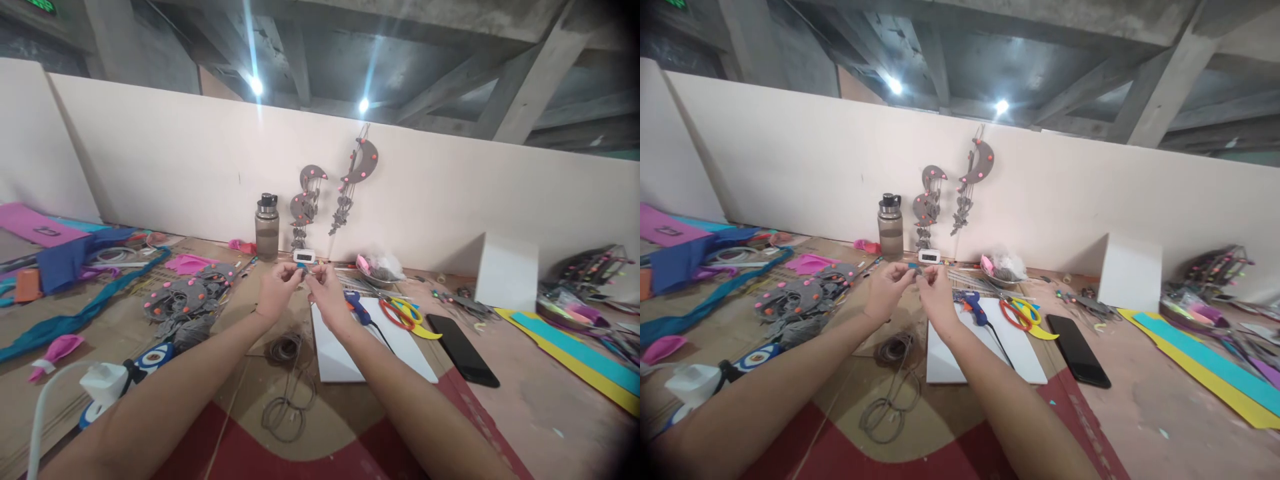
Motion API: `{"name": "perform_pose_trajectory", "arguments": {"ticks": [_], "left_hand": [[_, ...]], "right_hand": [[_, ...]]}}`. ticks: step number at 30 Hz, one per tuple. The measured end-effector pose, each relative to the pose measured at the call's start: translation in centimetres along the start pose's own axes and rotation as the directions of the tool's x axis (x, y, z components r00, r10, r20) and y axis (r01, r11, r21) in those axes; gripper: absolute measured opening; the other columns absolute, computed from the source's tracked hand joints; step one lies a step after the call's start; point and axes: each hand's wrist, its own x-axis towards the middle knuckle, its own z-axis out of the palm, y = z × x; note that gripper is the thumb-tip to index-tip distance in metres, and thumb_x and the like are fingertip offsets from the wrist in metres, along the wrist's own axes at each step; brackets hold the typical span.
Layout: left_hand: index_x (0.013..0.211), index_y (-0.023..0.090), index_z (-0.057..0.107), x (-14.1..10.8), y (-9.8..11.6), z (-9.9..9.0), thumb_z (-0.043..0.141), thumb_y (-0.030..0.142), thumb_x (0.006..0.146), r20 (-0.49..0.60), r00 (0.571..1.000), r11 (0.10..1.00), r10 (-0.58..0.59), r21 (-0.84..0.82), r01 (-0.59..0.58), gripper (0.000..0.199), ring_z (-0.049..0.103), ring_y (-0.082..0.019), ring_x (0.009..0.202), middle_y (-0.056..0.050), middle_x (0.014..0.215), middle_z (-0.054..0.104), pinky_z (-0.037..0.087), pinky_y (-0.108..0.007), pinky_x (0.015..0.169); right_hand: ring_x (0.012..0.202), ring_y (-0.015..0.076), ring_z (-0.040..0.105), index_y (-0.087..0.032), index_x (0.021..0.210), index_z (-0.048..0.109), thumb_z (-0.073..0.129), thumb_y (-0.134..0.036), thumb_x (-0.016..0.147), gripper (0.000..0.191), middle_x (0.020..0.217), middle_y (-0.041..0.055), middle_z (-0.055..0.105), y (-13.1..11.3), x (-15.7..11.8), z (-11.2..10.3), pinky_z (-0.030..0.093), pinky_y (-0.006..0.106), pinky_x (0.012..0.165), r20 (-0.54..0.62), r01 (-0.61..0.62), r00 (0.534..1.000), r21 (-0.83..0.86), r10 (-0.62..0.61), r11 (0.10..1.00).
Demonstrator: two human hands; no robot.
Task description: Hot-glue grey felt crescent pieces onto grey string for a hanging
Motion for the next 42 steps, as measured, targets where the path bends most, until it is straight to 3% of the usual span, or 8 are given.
{"name": "perform_pose_trajectory", "arguments": {"ticks": [3,7,12,19,34,42], "left_hand": [[0.08,0.016,0.067,-0.1,-0.7,0.3,0.078,0.038,0.071,0.034,0.99,0.979,-0.137,-0.15,0.14,0.026,0.069,-0.017,0.073,-0.003,0.077,0.073,0.056,-0.033,0.079],[0.084,0.015,0.066,-0.4,-1.6,0.6,0.082,0.039,0.068,0.115,0.965,0.918,-0.238,-0.298,0.262,0.033,0.071,-0.018,0.081,-0.004,0.081,0.074,0.056,-0.039,0.09],[0.085,0.014,0.065,-0.7,-1.6,0.7,0.083,0.039,0.068,0.135,0.957,0.881,-0.256,-0.375,0.289,0.035,0.07,-0.018,0.086,-0.005,0.089,0.073,0.056,-0.042,0.093],[0.081,0.015,0.061,-0.9,-1.0,1.0,0.083,0.041,0.065,0.097,0.953,0.871,-0.289,-0.387,0.303,0.038,0.068,-0.017,0.08,-0.003,0.084,0.069,0.057,-0.042,0.087],[0.077,0.015,0.06,-1.1,-0.9,1.1,0.083,0.036,0.062,0.091,0.939,0.851,-0.331,-0.401,0.339,0.035,0.069,-0.018,0.078,-0.003,0.081,0.07,0.059,-0.038,0.081],[0.075,0.015,0.061,-1.2,-0.8,1.1,0.085,0.039,0.06,0.089,0.939,0.87,-0.333,-0.354,0.342,0.037,0.068,-0.016,0.075,-0.002,0.08,0.068,0.059,-0.038,0.079]], "right_hand": [[0.066,0.0136,0.047,-0.02,0.083,0.057,0.058,-0.035,0.08,0.015,0.071,-0.0029,0.053,0.0,0.1,-1.1,0.039,0.028,0.062,-0.011,0.118,0.992,-0.172,-0.122,0.978],[0.068,0.0142,0.048,-0.02,0.079,0.06,0.056,-0.032,0.082,0.013,0.073,-0.0022,0.056,0.3,0.4,-2.2,0.038,0.029,0.069,-0.025,0.196,0.977,-0.265,-0.21,0.944],[0.068,0.0145,0.047,-0.02,0.081,0.061,0.055,-0.031,0.083,0.013,0.073,-0.002,0.057,0.5,0.6,-2.3,0.036,0.029,0.067,-0.046,0.213,0.97,-0.316,-0.24,0.924],[0.067,0.0145,0.047,-0.02,0.08,0.062,0.056,-0.03,0.084,0.012,0.072,-0.0017,0.059,0.3,0.3,-2.3,0.036,0.028,0.067,-0.06,0.224,0.964,-0.34,-0.259,0.913],[0.066,0.0152,0.051,-0.02,0.079,0.069,0.059,-0.033,0.08,0.016,0.072,-0.0002,0.063,1.1,0.8,-2.5,0.039,0.029,0.067,-0.067,0.167,0.978,-0.315,-0.198,0.934],[0.071,0.0168,0.058,-0.019,0.074,0.07,0.066,-0.034,0.072,0.016,0.073,0.0013,0.069,1.8,1.3,-2.4,0.045,0.029,0.07,-0.051,0.064,0.996,-0.086,-0.068,0.994]]}}
